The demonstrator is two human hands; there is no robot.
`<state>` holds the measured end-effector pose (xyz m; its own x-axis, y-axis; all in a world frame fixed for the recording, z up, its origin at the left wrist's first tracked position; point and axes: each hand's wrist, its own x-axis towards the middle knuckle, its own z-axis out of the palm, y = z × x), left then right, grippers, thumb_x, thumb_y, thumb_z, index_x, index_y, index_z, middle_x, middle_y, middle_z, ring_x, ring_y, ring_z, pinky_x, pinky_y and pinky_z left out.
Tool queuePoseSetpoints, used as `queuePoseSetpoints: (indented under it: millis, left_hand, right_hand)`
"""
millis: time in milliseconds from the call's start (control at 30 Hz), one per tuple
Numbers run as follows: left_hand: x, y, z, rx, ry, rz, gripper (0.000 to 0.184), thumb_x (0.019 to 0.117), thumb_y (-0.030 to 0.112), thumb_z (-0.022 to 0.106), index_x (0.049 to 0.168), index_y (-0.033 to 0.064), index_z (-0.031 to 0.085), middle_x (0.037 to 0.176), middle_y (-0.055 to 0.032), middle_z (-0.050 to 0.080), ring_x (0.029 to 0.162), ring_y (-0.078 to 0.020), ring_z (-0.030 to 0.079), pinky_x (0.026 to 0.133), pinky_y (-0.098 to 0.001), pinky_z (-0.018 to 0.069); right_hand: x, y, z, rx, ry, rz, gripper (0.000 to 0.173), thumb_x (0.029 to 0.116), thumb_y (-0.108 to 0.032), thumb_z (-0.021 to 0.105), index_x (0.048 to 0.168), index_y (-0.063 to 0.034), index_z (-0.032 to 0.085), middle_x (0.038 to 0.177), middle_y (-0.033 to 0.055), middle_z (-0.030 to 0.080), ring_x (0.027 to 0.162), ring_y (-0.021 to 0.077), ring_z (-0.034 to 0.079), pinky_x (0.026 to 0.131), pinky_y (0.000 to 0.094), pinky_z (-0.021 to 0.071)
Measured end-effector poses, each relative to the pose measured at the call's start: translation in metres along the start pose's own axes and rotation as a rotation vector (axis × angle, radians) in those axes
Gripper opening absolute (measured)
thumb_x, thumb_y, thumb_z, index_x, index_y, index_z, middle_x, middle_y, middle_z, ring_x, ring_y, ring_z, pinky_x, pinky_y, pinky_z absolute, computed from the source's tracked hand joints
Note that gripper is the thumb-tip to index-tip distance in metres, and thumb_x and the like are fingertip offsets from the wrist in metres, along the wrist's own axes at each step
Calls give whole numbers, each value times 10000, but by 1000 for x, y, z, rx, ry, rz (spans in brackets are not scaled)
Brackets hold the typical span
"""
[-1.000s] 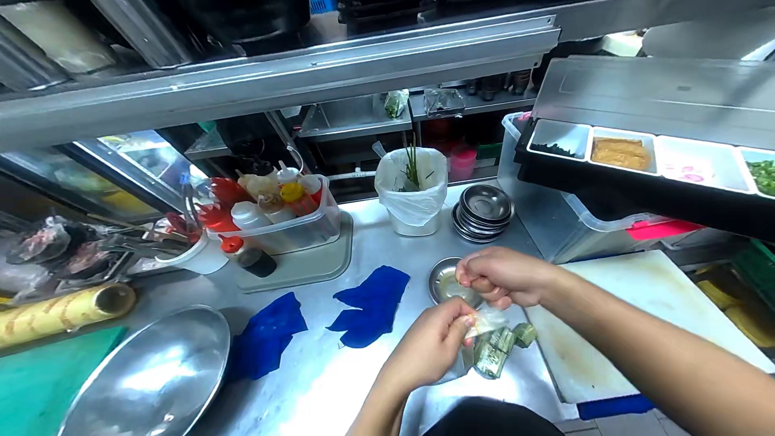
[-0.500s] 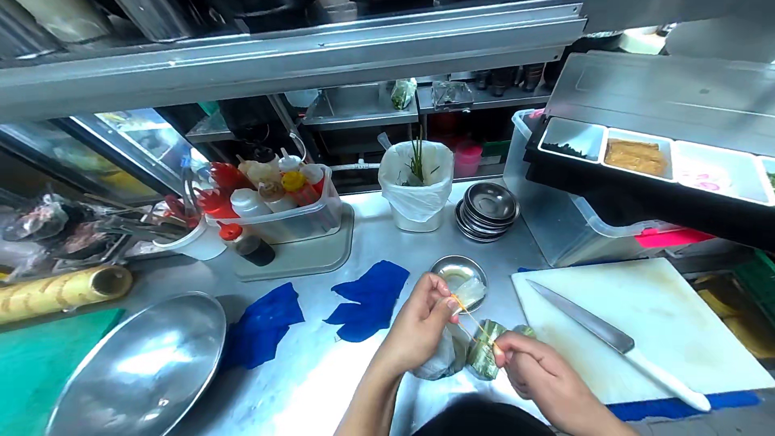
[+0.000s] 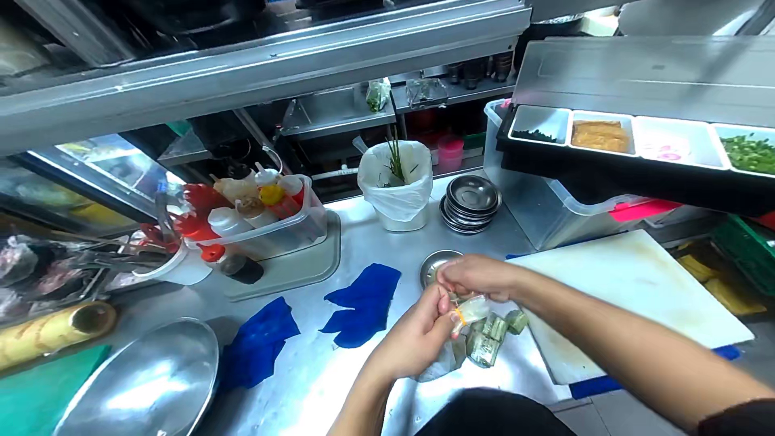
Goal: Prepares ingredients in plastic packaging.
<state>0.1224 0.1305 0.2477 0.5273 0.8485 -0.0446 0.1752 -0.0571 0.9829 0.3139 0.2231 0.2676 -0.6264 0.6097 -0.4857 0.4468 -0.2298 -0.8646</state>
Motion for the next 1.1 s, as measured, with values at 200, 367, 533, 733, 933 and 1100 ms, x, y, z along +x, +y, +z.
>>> queuePoseSetpoints:
  millis: [200, 367, 533, 733, 933, 1100]
  left_hand:
    - [10, 8, 1, 156, 209, -136, 194, 1037, 186, 513, 1222, 135, 539, 907, -10, 660, 811, -110, 667, 758, -334, 584]
    - [11, -1, 9, 1, 423, -68, 29, 1023, 131, 494, 1050, 122, 491, 776, -33, 607, 684, -150, 614, 624, -317, 526]
    - [10, -8, 15, -263, 450, 33, 48, 1022, 66, 512, 1041, 73, 468, 803, -90, 634, 739, -183, 641, 684, -316, 541]
    - [4, -19, 9, -434, 292, 111, 62, 1026, 79, 511, 1043, 88, 452, 819, -79, 627, 766, -159, 639, 743, -317, 546]
    - [-1, -20, 9, -438, 195, 131, 80, 1060, 152, 501, 1087, 118, 433, 816, -51, 599, 767, -137, 629, 749, -302, 542]
    - [0, -11, 9, -293, 123, 40, 138, 1042, 130, 529, 1137, 106, 432, 863, -49, 619, 788, -138, 633, 753, -311, 540]
  right_hand:
    - [-62, -73, 33, -1086, 249, -167, 295, 1055, -314, 482, 875, -164, 662, 707, 11, 624, 702, 207, 657, 605, 460, 530]
    - [-79, 17, 71, -764, 483, -325, 286, 1024, -259, 404, 963, -131, 653, 674, 50, 612, 615, 234, 649, 523, 469, 524]
    - [-59, 92, 73, -141, 417, -338, 320, 1023, -194, 365, 985, -128, 675, 671, -30, 512, 559, 86, 476, 522, 306, 421]
    - [-30, 110, 51, 80, 318, -212, 290, 988, -223, 378, 941, -147, 654, 630, -55, 448, 516, 79, 417, 489, 296, 374]
    - [-6, 56, 10, -242, 269, -235, 231, 1060, -118, 478, 991, -32, 680, 841, 86, 652, 768, 171, 622, 723, 401, 535]
    - [-1, -14, -15, -531, 90, -232, 324, 1049, -176, 444, 804, -84, 636, 667, 26, 520, 619, 145, 508, 580, 372, 416]
